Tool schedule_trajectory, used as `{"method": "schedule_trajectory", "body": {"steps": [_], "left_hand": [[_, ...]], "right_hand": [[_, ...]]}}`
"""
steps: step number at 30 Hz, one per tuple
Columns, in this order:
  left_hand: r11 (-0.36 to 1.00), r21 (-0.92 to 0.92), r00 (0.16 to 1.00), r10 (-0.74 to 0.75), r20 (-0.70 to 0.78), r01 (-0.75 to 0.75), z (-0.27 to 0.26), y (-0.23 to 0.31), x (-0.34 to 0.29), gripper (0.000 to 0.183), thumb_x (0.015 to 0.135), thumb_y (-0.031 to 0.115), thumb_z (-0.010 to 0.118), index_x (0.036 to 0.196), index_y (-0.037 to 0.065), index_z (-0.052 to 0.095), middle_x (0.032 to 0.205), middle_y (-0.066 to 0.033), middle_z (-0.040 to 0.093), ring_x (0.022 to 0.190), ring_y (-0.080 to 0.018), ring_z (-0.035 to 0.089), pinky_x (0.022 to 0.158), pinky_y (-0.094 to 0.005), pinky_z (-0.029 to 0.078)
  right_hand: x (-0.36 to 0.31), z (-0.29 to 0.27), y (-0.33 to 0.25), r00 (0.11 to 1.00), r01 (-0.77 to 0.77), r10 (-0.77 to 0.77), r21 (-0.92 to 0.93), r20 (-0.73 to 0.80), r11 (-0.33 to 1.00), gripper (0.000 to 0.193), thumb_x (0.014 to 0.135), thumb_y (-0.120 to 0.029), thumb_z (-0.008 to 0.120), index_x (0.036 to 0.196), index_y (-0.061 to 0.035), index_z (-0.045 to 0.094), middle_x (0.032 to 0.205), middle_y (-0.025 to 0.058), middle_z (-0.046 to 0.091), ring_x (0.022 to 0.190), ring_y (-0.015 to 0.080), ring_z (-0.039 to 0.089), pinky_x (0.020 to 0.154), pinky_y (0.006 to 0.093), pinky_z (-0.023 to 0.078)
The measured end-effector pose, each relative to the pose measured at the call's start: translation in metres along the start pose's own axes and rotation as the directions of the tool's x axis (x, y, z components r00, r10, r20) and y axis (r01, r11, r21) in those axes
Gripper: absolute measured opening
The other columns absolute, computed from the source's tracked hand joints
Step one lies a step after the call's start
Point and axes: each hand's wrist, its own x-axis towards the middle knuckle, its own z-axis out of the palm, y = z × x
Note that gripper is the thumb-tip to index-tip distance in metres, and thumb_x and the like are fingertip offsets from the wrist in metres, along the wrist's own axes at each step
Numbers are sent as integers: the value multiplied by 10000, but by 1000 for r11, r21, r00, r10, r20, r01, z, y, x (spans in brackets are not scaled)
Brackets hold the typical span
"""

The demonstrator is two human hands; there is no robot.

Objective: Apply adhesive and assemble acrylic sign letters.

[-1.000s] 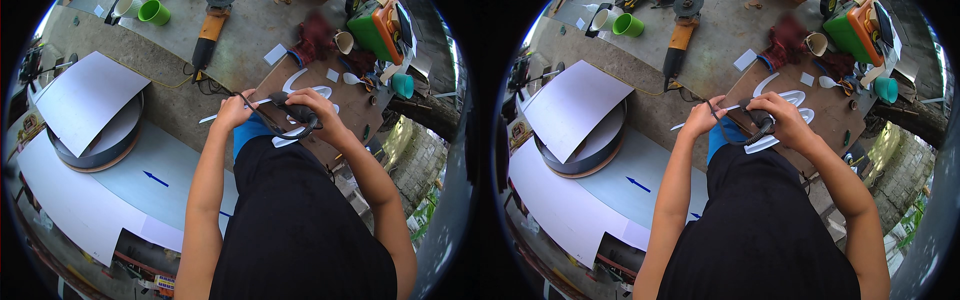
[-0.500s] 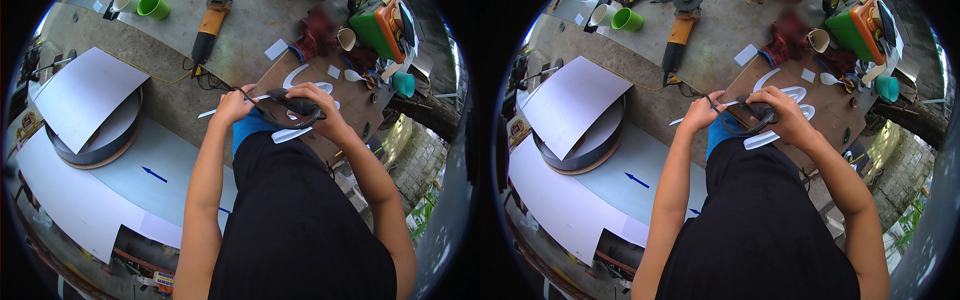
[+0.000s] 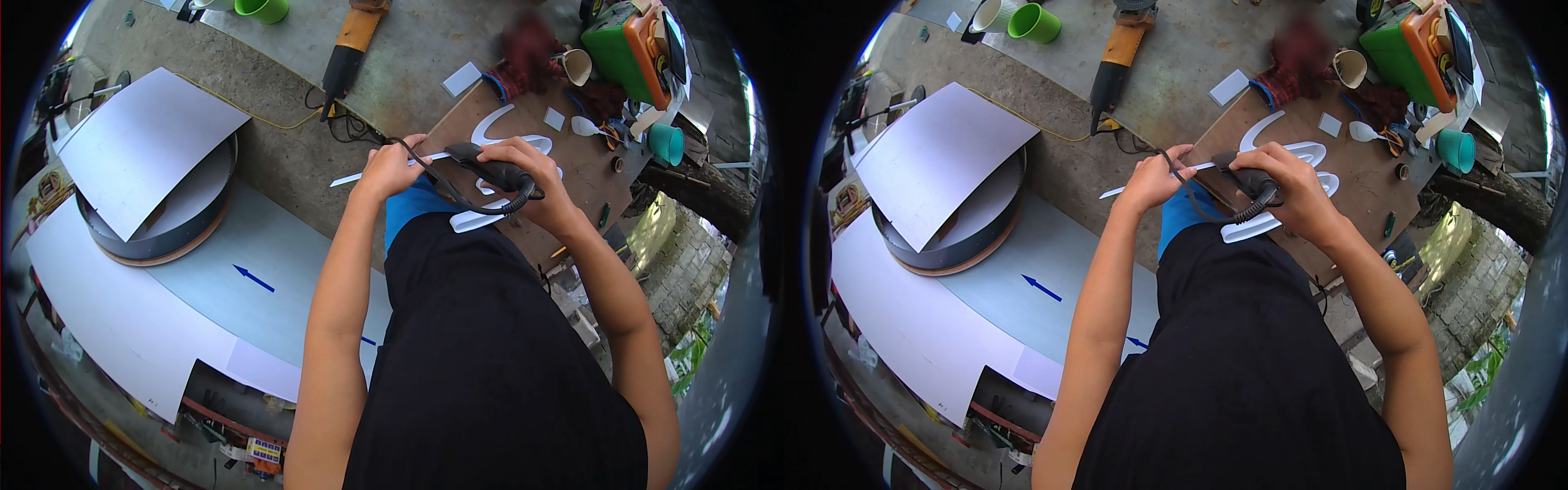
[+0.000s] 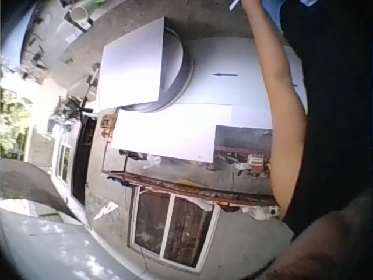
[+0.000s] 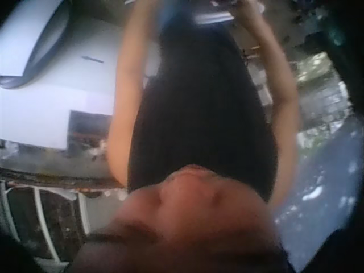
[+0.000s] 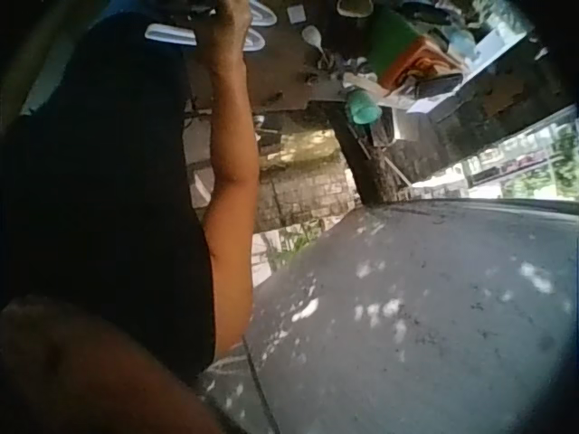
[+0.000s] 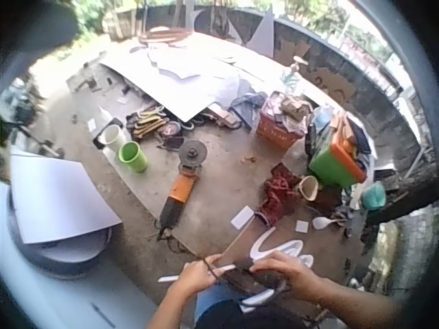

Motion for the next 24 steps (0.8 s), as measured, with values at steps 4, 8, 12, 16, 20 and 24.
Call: {"method": "schedule_trajectory", "body": {"steps": [4, 8, 12, 16, 20, 24], "left_hand": [[1000, 17, 1000, 9, -6, -9, 1, -1, 0, 591, 945, 367, 725, 1483, 153, 605, 1128, -128, 794, 1120, -338, 733, 1032, -431, 535], [1000, 12, 1000, 13, -6, -13, 1, -3, 0, 596, 942, 368, 726, 1486, 156, 602, 1124, -126, 794, 1110, -338, 736, 1027, -429, 538], [1000, 17, 1000, 16, -5, -16, 0, -3, 1, 595, 940, 365, 726, 1485, 160, 602, 1116, -124, 796, 1108, -342, 737, 1021, -432, 541], [999, -36, 999, -11, 37, 12, -2, -2, -1, 582, 958, 377, 703, 1487, 161, 593, 1172, -133, 787, 1189, -339, 704, 1097, -485, 437], [1000, -26, 999, -1, 39, 2, -3, 0, -3, 588, 957, 369, 707, 1494, 160, 589, 1156, -117, 793, 1156, -339, 718, 1078, -482, 445], [999, -33, 999, -2, 35, 3, -3, 1, -4, 592, 956, 364, 711, 1497, 159, 585, 1144, -115, 794, 1145, -336, 723, 1073, -482, 443]], "right_hand": [[0, 0, 2, 1000, -12, 12, 7, 7, 1000, 446, 797, -42, 862, 1207, -110, 700, 1107, 119, 693, 1007, 336, 711, 832, 415, 578], [0, 1, 3, 1000, 15, -15, -5, 0, 1000, 437, 805, -54, 861, 1205, -114, 697, 1098, 115, 693, 996, 334, 710, 827, 412, 576], [0, 0, 1, 1000, 4, -4, -4, 3, 1000, 433, 804, -57, 861, 1201, -116, 697, 1095, 111, 693, 995, 332, 709, 826, 409, 575], [0, 2, 6, 1000, 8, -8, -12, 11, 1000, 455, 786, -30, 855, 1204, -116, 697, 1113, 112, 692, 1026, 335, 705, 840, 410, 576], [-1, 3, 7, 1000, 28, -28, -11, 5, 1000, 521, 735, 34, 838, 1214, -112, 695, 1156, 119, 694, 1076, 342, 703, 882, 414, 584], [-2, 3, 8, 1000, 18, -18, -6, 15, 1000, 549, 713, 90, 798, 1213, -110, 694, 1187, 122, 696, 1117, 353, 701, 920, 419, 588]]}}
